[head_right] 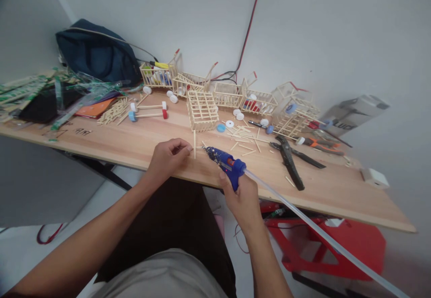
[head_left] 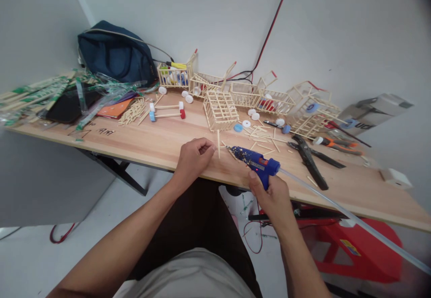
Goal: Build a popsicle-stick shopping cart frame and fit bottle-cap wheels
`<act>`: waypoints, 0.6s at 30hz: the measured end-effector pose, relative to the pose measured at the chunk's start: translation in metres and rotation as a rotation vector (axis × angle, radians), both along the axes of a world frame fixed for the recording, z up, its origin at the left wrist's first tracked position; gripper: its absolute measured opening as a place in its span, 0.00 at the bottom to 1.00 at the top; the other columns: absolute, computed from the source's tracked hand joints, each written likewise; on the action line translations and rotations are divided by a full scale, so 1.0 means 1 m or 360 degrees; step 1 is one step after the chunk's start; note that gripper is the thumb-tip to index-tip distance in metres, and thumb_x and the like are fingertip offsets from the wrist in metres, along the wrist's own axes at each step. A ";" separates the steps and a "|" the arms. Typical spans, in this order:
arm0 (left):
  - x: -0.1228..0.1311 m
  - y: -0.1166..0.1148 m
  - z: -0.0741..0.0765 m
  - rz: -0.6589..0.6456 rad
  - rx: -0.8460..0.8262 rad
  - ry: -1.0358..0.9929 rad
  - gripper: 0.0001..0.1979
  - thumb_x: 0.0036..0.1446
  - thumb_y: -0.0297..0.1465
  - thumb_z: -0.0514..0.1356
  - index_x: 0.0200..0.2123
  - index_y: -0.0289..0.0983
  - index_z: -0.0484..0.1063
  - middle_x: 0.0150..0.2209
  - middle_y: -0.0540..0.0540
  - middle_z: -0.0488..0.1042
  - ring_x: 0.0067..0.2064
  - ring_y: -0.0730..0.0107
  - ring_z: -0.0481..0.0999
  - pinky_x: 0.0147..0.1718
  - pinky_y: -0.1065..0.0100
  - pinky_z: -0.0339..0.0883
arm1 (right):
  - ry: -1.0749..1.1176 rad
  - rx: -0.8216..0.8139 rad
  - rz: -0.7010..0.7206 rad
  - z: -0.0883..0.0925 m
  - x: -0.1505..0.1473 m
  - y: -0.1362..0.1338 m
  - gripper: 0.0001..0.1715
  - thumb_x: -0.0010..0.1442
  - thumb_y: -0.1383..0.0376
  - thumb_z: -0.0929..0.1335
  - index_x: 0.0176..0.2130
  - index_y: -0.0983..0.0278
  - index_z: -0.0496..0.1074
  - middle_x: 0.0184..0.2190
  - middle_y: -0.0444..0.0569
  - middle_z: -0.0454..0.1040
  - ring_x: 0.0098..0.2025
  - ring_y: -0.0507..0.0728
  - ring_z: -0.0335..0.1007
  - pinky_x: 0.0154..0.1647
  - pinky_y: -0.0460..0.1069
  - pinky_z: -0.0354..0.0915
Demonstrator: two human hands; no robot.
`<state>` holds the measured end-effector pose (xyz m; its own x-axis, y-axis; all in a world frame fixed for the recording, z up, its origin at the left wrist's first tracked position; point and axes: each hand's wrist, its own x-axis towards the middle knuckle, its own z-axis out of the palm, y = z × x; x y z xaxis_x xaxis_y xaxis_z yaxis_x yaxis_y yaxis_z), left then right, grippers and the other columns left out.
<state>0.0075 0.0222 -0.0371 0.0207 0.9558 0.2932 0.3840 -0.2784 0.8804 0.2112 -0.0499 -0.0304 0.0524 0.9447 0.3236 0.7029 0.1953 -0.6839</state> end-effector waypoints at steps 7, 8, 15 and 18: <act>0.000 0.001 -0.001 0.0000 0.0007 0.0011 0.08 0.52 0.31 0.58 0.25 0.36 0.74 0.23 0.51 0.73 0.28 0.73 0.69 0.28 0.72 0.61 | -0.0018 -0.0110 -0.0029 -0.008 0.005 -0.001 0.27 0.63 0.48 0.61 0.22 0.61 0.65 0.16 0.45 0.65 0.21 0.54 0.61 0.24 0.48 0.57; 0.000 0.001 -0.001 -0.0002 -0.0001 0.0004 0.08 0.52 0.31 0.58 0.25 0.36 0.74 0.23 0.51 0.73 0.28 0.73 0.69 0.28 0.72 0.61 | 0.0009 -0.0130 -0.0033 -0.009 0.006 -0.001 0.27 0.63 0.48 0.60 0.21 0.61 0.65 0.16 0.44 0.65 0.20 0.53 0.60 0.24 0.48 0.57; -0.002 0.002 -0.002 -0.0033 -0.0010 -0.0038 0.08 0.53 0.31 0.58 0.26 0.36 0.74 0.24 0.51 0.74 0.28 0.73 0.70 0.30 0.72 0.62 | 0.0363 -0.0283 0.0151 -0.006 0.002 0.001 0.30 0.64 0.47 0.59 0.20 0.62 0.61 0.16 0.43 0.63 0.20 0.50 0.59 0.21 0.45 0.56; -0.002 0.001 -0.001 -0.0041 -0.0023 -0.0063 0.08 0.53 0.32 0.58 0.26 0.36 0.74 0.24 0.51 0.74 0.28 0.73 0.70 0.30 0.72 0.62 | 0.0480 -0.0302 0.0155 -0.006 -0.001 0.002 0.29 0.63 0.44 0.60 0.22 0.62 0.61 0.15 0.42 0.62 0.19 0.49 0.58 0.18 0.44 0.54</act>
